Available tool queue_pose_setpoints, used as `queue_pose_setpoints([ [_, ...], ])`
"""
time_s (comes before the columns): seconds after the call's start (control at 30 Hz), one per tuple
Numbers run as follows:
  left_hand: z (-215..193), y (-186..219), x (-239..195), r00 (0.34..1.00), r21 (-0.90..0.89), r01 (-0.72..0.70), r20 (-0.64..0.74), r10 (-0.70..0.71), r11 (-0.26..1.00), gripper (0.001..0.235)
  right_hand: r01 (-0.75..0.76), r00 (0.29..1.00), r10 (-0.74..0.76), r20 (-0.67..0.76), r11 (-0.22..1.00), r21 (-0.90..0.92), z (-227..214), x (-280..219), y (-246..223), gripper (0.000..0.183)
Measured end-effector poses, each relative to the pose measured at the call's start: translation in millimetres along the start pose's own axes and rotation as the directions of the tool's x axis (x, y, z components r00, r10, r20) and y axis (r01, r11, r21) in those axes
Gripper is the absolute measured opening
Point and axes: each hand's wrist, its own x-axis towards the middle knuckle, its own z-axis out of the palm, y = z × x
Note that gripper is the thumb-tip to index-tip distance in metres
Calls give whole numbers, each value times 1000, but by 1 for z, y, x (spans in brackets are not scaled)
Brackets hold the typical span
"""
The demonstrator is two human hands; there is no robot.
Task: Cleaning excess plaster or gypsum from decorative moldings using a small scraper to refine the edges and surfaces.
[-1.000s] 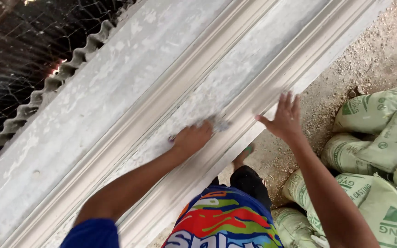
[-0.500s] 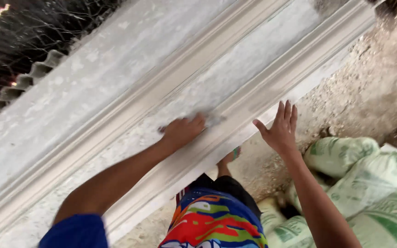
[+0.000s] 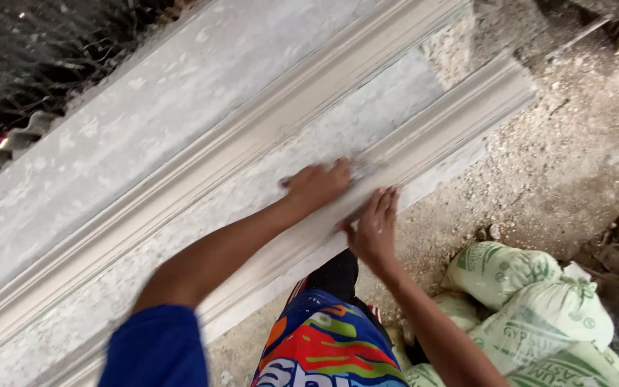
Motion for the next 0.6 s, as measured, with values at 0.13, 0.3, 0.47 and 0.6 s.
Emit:
queue_pose_setpoints([
  [0.13,75,29,124,989,-35,76,-126,-79,997,10,62,998,-62,6,998,-26,-32,-2,15,112],
  [0.3,4,-2,95,1000,0,-3,-17,3,1000,13,-33,973,12,229,996,88,-132,67,109,75],
  [0.47,43,35,201,999,-72,54,-7,-54,996,14,-223,971,222,95,975,-1,-186,166,204,100],
  [0.6,69,37,254,995,-142,103,10,-102,985,18,-278,949,267,169,960,44,-199,207,235,110],
])
